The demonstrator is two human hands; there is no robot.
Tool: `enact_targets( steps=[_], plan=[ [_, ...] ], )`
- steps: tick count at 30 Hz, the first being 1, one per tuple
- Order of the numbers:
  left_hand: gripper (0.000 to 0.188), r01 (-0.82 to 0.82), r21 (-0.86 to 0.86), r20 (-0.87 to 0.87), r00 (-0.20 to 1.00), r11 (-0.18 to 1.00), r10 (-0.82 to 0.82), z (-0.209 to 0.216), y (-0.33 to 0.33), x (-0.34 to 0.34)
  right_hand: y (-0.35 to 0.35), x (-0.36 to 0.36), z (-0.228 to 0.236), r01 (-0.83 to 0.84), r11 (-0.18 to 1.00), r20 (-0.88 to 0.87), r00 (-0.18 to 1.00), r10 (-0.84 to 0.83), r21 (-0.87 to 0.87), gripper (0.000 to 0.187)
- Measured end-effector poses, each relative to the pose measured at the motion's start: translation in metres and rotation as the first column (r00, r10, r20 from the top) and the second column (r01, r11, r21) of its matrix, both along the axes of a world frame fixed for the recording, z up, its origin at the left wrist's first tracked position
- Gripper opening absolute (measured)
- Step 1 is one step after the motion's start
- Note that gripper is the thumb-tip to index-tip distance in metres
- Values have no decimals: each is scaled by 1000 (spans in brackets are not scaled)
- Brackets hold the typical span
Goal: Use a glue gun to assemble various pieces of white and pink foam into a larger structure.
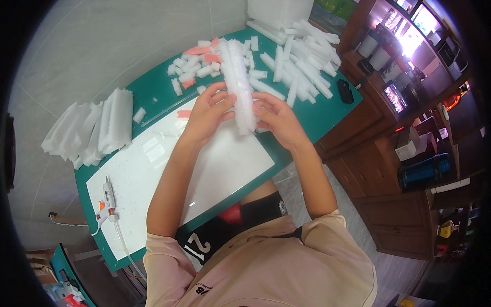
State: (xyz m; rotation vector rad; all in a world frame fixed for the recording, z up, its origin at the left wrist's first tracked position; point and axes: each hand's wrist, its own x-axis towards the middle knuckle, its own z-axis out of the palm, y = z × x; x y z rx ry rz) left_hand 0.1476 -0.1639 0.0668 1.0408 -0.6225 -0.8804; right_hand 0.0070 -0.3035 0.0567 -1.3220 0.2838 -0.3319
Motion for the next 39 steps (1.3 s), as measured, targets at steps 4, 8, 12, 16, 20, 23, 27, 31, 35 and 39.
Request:
enact_targets(
  steps=[4,8,12,16,20,23,27,31,35,39],
  plan=[
    [41,-16,2,20,1000,1000,16,-4,-2,1,2,-1,-3,-11,1000,18,1000,10,19,36],
    [44,16,-16,-11,1000,1000,-16,-5,-1,-2,0,-3,-7,-19,999,22,1000,18,39,37],
    [50,29,13,11,1000,999,-29,-4,-1,-1,4,-4,-3,-1,999,10,1000,1,47,36],
    [54,-22,31,21,1000,999,21,0,-1,-10,3,-5,-7,3,1000,-6,1000,-3,18,36],
    [56,-85,7,377,923,996,76,-8,0,-12,21,-6,-2,-36,951,3,999,39,-308,38],
    [57,-202,75,529,838,976,133,2,13,-2,27,-10,-9,-30,910,24,999,43,-414,43],
    [59,-289,162,493,852,944,176,39,66,12,22,-19,-26,-20,878,-19,1000,12,-479,44],
    [64,-345,374,621,783,861,44,35,140,-5,7,-50,-28,-212,977,-80,974,210,-21,42],
    [71,-557,294,396,811,777,431,-4,231,-39,-45,-109,-39,-288,944,187,948,257,162,46],
    [78,-715,275,400,693,642,600,7,300,-79,-115,-164,-50,98,845,418,836,-357,526,33]
  ],
)
